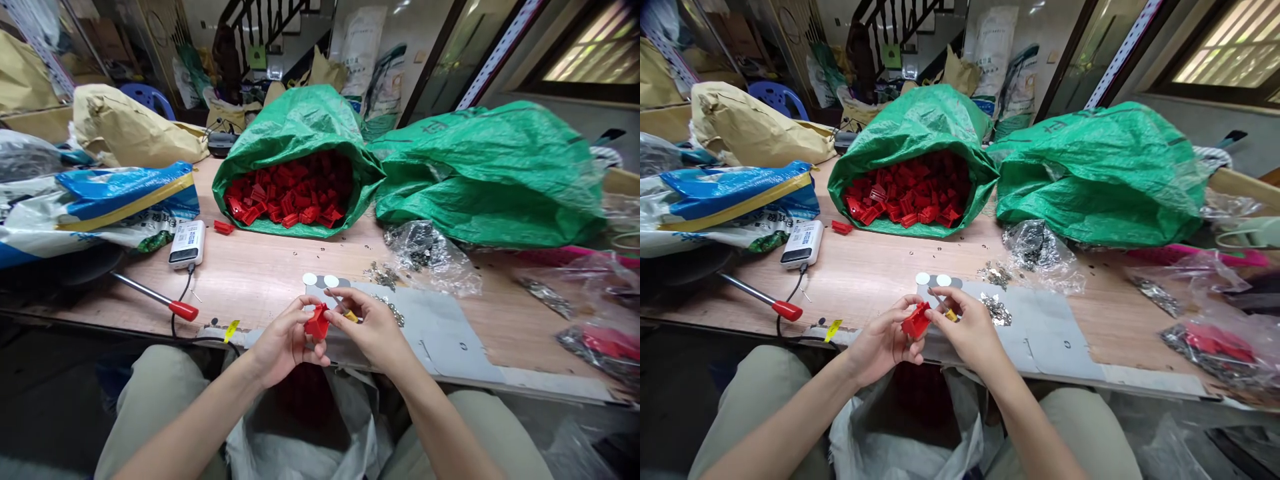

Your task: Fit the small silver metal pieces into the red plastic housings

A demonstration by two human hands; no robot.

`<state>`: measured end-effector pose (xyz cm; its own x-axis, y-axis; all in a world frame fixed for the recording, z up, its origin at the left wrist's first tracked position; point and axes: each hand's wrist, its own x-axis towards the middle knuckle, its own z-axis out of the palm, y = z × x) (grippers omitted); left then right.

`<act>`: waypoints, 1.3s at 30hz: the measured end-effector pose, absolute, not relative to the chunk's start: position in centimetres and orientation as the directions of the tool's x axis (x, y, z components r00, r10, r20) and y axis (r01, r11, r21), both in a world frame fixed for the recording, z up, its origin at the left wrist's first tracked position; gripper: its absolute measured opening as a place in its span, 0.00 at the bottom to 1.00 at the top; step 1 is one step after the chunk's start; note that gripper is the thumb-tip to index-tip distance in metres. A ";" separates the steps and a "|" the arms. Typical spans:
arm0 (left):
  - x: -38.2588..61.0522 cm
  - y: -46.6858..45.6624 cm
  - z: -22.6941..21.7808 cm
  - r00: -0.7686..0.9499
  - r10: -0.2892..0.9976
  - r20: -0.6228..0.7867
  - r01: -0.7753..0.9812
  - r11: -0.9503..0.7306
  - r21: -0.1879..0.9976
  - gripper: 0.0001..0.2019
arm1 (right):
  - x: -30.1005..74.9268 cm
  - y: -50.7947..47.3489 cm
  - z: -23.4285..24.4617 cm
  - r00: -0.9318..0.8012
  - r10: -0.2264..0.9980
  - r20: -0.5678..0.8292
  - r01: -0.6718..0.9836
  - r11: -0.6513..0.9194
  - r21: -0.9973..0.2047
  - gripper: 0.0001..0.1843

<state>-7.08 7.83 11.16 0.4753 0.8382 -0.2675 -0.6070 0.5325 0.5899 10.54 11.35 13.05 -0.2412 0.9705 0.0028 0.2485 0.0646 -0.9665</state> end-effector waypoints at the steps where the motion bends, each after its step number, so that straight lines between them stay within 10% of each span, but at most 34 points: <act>1: -7.1 7.8 11.1 0.477 0.840 -0.260 -0.612 0.530 0.587 0.12 | 10.5 11.4 13.1 -0.269 0.958 -0.099 0.196 -0.047 -0.980 0.22; 4: -7.2 7.8 11.0 0.476 0.846 -0.239 -0.624 0.517 0.586 0.12 | 10.3 11.4 13.4 -0.426 0.813 -0.396 0.047 -0.417 -0.908 0.24; 8: -7.5 7.7 11.3 0.474 0.851 -0.225 -0.637 0.508 0.580 0.13 | 10.2 11.3 13.9 -0.514 0.732 -0.447 -0.069 -0.555 -0.829 0.23; 21: -7.5 7.6 11.4 0.446 0.859 -0.253 -0.632 0.502 0.591 0.13 | 9.8 11.2 13.7 -0.356 0.934 -0.021 0.286 0.087 -0.954 0.25; 29: -7.8 7.7 11.5 0.424 0.868 -0.259 -0.572 0.478 0.667 0.13 | 9.9 9.6 12.2 -0.338 0.918 -0.206 0.085 -0.189 -0.978 0.24; 39: -7.8 7.6 11.6 0.363 0.883 -0.297 -0.513 0.455 0.728 0.12 | 9.5 9.0 11.5 -0.327 0.942 0.082 0.341 0.199 -0.919 0.17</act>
